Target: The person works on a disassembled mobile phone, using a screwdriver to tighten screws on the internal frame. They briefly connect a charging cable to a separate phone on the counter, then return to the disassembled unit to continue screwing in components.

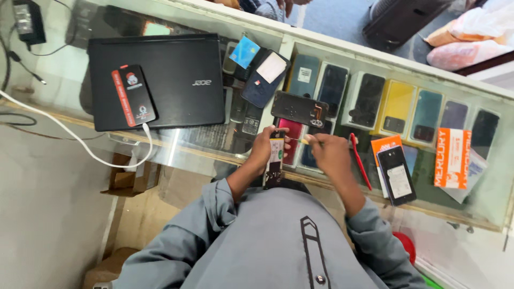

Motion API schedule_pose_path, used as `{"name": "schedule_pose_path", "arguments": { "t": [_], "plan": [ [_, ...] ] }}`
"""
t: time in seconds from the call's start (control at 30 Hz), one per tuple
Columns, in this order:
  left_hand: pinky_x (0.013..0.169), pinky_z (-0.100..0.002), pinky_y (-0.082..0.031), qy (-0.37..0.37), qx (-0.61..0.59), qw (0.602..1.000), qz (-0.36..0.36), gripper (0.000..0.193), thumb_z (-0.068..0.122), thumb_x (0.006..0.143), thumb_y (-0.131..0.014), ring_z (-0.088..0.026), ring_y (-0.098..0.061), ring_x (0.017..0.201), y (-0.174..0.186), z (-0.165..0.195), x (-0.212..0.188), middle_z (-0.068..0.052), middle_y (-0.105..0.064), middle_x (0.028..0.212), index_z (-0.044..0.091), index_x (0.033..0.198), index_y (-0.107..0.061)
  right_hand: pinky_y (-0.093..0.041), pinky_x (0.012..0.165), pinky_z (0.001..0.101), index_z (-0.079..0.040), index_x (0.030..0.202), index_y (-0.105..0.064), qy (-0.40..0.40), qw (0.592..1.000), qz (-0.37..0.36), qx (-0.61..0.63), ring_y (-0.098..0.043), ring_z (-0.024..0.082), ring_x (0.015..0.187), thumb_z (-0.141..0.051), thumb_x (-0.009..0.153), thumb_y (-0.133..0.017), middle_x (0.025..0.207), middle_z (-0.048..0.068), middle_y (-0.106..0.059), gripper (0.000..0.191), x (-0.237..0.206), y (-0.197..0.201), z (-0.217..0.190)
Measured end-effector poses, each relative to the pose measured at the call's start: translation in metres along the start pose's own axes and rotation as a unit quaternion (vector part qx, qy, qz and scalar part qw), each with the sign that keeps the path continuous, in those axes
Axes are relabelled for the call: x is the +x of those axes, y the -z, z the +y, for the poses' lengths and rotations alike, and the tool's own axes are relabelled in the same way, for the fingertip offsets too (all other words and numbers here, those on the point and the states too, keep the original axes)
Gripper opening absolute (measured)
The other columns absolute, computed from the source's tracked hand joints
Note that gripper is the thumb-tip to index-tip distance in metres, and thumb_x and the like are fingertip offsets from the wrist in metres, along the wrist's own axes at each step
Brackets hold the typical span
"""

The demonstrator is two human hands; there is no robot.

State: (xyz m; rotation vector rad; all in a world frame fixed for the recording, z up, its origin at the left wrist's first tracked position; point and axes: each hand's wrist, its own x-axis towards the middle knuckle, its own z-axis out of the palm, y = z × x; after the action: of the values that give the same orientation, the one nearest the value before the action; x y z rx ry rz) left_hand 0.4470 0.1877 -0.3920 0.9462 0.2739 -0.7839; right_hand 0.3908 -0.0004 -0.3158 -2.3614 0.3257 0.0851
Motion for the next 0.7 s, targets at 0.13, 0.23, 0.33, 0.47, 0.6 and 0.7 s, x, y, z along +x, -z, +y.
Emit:
{"name": "schedule_pose_path", "arguments": {
  "t": [0.13, 0.23, 0.33, 0.47, 0.6, 0.7],
  "plan": [
    [0.075, -0.044, -0.061, -0.032, -0.118, 0.992, -0.001, 0.056, 0.046, 0.105, -0.032, -0.027, -0.072, 0.089, 0.001, 0.029, -0.018, -0.016, -0.072, 0.103, 0.006, 0.133, -0.06, -0.053, 0.075, 0.022, -0.008, 0.129, -0.066, 0.007, 0.964, -0.058, 0.26, -0.065, 0.007, 0.084, -0.008, 0.097, -0.067, 0.101, 0.007, -0.075, 0.032, 0.023, 0.004, 0.023],
    [0.083, -0.05, -0.061, -0.037, -0.183, 0.982, -0.014, 0.063, 0.051, 0.105, -0.028, -0.03, -0.072, 0.099, 0.004, 0.06, -0.04, -0.019, -0.072, 0.11, 0.005, 0.134, -0.059, -0.055, 0.07, 0.0253, -0.006, 0.116, -0.064, 0.048, 0.962, -0.027, 0.268, -0.065, 0.01, 0.083, -0.002, 0.089, -0.067, 0.106, 0.007, -0.066, 0.027, 0.044, 0.0, 0.023],
    [0.088, -0.055, -0.061, -0.027, -0.226, 0.973, -0.04, 0.067, 0.055, 0.104, -0.028, -0.032, -0.07, 0.104, 0.002, 0.08, -0.065, -0.021, -0.069, 0.113, 0.004, 0.136, -0.058, -0.055, 0.076, 0.0322, -0.002, 0.103, -0.065, 0.092, 0.992, 0.066, 0.054, -0.072, 0.02, 0.083, 0.0, 0.084, -0.073, 0.09, 0.011, -0.071, 0.021, 0.066, -0.012, 0.008],
    [0.088, -0.056, -0.06, -0.003, -0.248, 0.967, -0.06, 0.074, 0.06, 0.104, -0.03, -0.032, -0.07, 0.103, -0.006, 0.085, -0.09, -0.021, -0.068, 0.113, 0.001, 0.139, -0.057, -0.054, 0.073, 0.0419, -0.008, 0.093, -0.074, 0.21, 0.974, 0.08, -0.035, -0.069, 0.032, 0.085, -0.01, 0.083, -0.08, 0.093, 0.01, -0.07, 0.012, 0.082, -0.023, -0.01],
    [0.085, -0.057, -0.06, 0.005, -0.265, 0.962, -0.07, 0.076, 0.06, 0.103, -0.03, -0.033, -0.071, 0.101, -0.009, 0.082, -0.101, -0.022, -0.069, 0.113, -0.001, 0.139, -0.056, -0.053, 0.072, 0.0444, -0.011, 0.093, -0.076, 0.219, 0.967, 0.065, -0.109, -0.069, 0.032, 0.084, -0.014, 0.089, -0.077, 0.093, 0.006, -0.068, 0.005, 0.083, -0.027, -0.008],
    [0.087, -0.057, -0.061, 0.005, -0.268, 0.96, -0.08, 0.078, 0.063, 0.103, -0.028, -0.034, -0.071, 0.102, -0.009, 0.082, -0.105, -0.023, -0.068, 0.113, 0.0, 0.141, -0.056, -0.053, 0.072, 0.0438, -0.011, 0.097, -0.075, 0.224, 0.963, 0.066, -0.137, -0.069, 0.031, 0.085, -0.011, 0.09, -0.073, 0.099, 0.006, -0.067, 0.008, 0.084, -0.033, 0.0]
  ]
}}
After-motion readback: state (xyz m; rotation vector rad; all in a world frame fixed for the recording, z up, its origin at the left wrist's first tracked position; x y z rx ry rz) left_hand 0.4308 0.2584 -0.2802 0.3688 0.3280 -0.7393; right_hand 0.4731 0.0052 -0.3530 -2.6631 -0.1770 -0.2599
